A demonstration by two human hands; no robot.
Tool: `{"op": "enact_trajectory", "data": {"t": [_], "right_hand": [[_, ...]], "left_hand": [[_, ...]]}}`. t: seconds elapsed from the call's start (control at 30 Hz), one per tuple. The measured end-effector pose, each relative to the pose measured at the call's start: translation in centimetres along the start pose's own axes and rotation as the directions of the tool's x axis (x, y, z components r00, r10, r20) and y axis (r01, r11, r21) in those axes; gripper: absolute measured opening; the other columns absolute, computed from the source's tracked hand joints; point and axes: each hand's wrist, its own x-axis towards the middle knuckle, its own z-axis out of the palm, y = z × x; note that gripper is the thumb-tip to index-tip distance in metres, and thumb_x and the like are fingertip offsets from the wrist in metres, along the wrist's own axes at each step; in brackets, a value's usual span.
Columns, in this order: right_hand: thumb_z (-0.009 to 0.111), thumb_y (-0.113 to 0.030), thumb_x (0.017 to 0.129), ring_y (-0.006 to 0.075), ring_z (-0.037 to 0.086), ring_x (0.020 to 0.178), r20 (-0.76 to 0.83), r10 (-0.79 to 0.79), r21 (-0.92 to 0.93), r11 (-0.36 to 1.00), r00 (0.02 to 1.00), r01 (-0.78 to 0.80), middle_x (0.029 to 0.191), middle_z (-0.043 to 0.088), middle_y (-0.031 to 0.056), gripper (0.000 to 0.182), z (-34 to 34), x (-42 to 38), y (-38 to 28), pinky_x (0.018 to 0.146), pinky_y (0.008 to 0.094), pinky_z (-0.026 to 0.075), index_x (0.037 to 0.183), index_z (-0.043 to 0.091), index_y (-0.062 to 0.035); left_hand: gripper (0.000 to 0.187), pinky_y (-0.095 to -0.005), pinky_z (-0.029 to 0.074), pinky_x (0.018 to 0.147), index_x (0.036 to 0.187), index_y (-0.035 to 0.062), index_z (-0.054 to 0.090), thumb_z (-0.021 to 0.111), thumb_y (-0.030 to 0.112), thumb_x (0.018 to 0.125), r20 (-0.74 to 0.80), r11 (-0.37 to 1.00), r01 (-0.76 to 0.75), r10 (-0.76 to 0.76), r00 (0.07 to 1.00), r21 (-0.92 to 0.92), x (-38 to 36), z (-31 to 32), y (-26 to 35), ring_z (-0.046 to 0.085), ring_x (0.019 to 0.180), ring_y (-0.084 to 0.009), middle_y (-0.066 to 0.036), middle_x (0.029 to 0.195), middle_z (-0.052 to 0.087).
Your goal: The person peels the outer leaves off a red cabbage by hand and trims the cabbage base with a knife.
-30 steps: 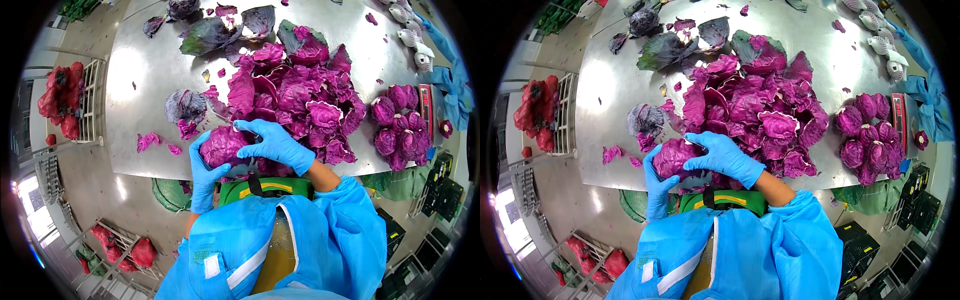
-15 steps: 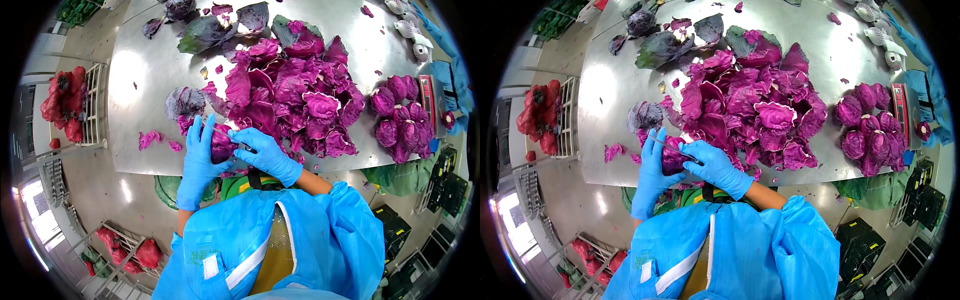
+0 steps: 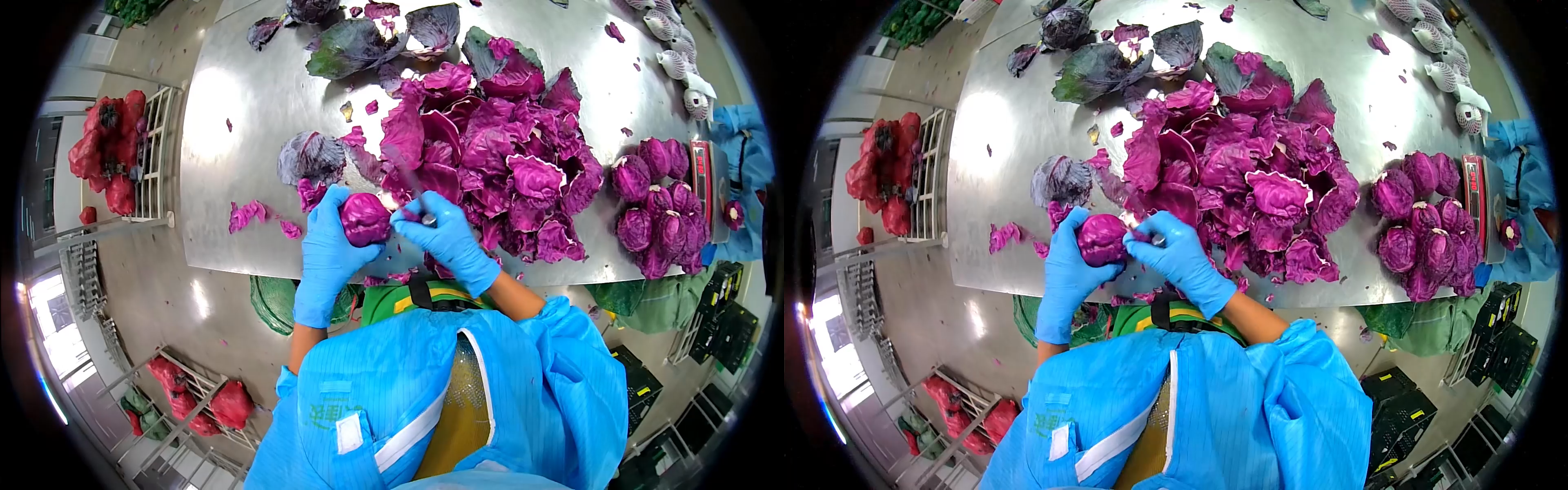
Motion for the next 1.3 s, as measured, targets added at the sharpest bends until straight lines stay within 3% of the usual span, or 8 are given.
{"op": "enact_trajectory", "data": {"t": [0.07, 0.13, 0.37, 0.73, 0.87, 1.07, 1.13, 1.3], "right_hand": [[0.075, -0.016, 0.082, 0.0167, 0.062, 0.078, -0.088, 0.146, 0.079, 0.987, 0.985, -0.139, 0.087, 0.062, 0.0066, 0.030, -1.5, 0.2, -2.3, 0.072, 0.0297, 0.051, 0.108, 0.063, -0.0056], [0.072, -0.017, 0.082, 0.0225, 0.064, 0.083, -0.178, -0.279, -0.492, 0.856, 0.944, 0.160, 0.107, 0.063, 0.0128, 0.056, -3.3, 0.7, -2.0, 0.076, 0.0322, 0.053, 0.134, 0.055, -0.0082], [0.074, -0.037, 0.085, 0.0203, 0.062, 0.108, 0.077, 0.107, -0.037, 0.994, 0.991, -0.104, 0.124, 0.063, 0.0128, 0.062, -1.4, 0.4, -0.7, 0.095, 0.0303, 0.047, 0.136, 0.054, -0.0088], [0.080, -0.027, 0.079, 0.0180, 0.058, 0.088, 0.095, -0.071, -0.065, 0.995, 0.993, 0.078, 0.098, 0.057, 0.0094, 0.066, 1.8, 1.2, 0.3, 0.083, 0.0304, 0.048, 0.137, 0.054, -0.0082], [0.074, -0.025, 0.086, 0.0112, 0.059, 0.076, 0.152, 0.251, 0.170, 0.946, 0.956, -0.276, 0.092, 0.064, 0.0029, 0.048, 0.4, 2.0, -1.1, 0.070, 0.0263, 0.050, 0.130, 0.061, -0.0106], [0.065, -0.020, 0.093, 0.0080, 0.060, 0.070, -0.003, 0.136, 0.169, 0.977, 0.991, -0.134, 0.093, 0.067, 0.0028, 0.025, -0.5, 0.7, -0.7, 0.061, 0.0231, 0.050, 0.114, 0.067, -0.0072], [0.061, -0.016, 0.095, 0.0082, 0.060, 0.071, -0.044, -0.076, 0.032, 0.996, 0.996, 0.078, 0.099, 0.068, 0.0037, 0.025, -0.5, 0.3, -1.1, 0.062, 0.0231, 0.050, 0.118, 0.065, -0.0055], [0.082, -0.020, 0.076, 0.0098, 0.056, 0.082, -0.019, -0.370, -0.255, 0.900, 0.929, 0.353, 0.119, 0.061, 0.0062, 0.061, -0.8, -0.2, -4.2, 0.067, 0.0228, 0.047, 0.132, 0.058, -0.0084]], "left_hand": [[0.100, -0.0396, 0.046, 0.101, 0.135, 0.0040, 0.042, 0.092, 0.025, 0.052, -0.002, 0.998, 0.041, -0.041, 0.999, -0.041, 0.3, -0.5, 0.0, 0.056, 0.116, -0.0312, -0.017, 0.126, 0.055], [0.100, -0.0379, 0.046, 0.101, 0.137, 0.0038, 0.042, 0.092, 0.026, 0.053, -0.029, 0.974, 0.017, -0.025, 0.999, -0.225, 0.0, 0.2, -1.0, 0.055, 0.118, -0.0275, -0.016, 0.129, 0.054], [0.104, -0.0389, 0.044, 0.106, 0.145, 0.0058, 0.037, 0.092, 0.009, 0.056, -0.134, 0.514, -0.130, 0.031, 0.991, -0.848, -0.8, 5.1, -1.4, 0.051, 0.124, -0.0224, -0.012, 0.142, 0.045], [0.111, -0.0395, 0.032, 0.114, 0.146, 0.0038, 0.037, 0.093, 0.031, 0.055, 0.238, 0.984, -0.122, 0.151, 0.960, -0.134, 2.5, -1.9, -0.6, 0.040, 0.137, -0.0254, -0.017, 0.148, 0.041], [0.102, -0.0375, 0.042, 0.107, 0.141, 0.0037, 0.045, 0.094, 0.026, 0.054, 0.417, 0.910, 0.180, -0.009, 0.909, -0.373, 3.8, -2.7, -0.6, 0.054, 0.124, -0.0207, -0.012, 0.134, 0.056], [0.082, -0.0442, 0.044, 0.107, 0.141, 0.0029, 0.043, 0.078, 0.043, 0.079, 0.188, 0.228, 0.206, -0.098, 0.977, -0.952, 0.1, 2.0, -7.6, 0.054, 0.123, -0.0292, -0.013, 0.134, 0.054], [0.086, -0.0505, 0.041, 0.110, 0.146, 0.0052, 0.035, 0.072, 0.049, 0.082, 0.301, -0.174, 0.265, -0.234, 0.924, -0.948, -1.6, 3.4, -6.2, 0.049, 0.129, -0.0330, -0.016, 0.142, 0.048], [0.087, -0.0585, 0.037, 0.110, 0.148, 0.0084, 0.030, 0.062, 0.059, 0.085, 0.345, -0.487, 0.240, -0.137, 0.928, -0.840, -1.9, 5.4, -2.8, 0.043, 0.133, -0.0367, -0.018, 0.149, 0.038]]}}
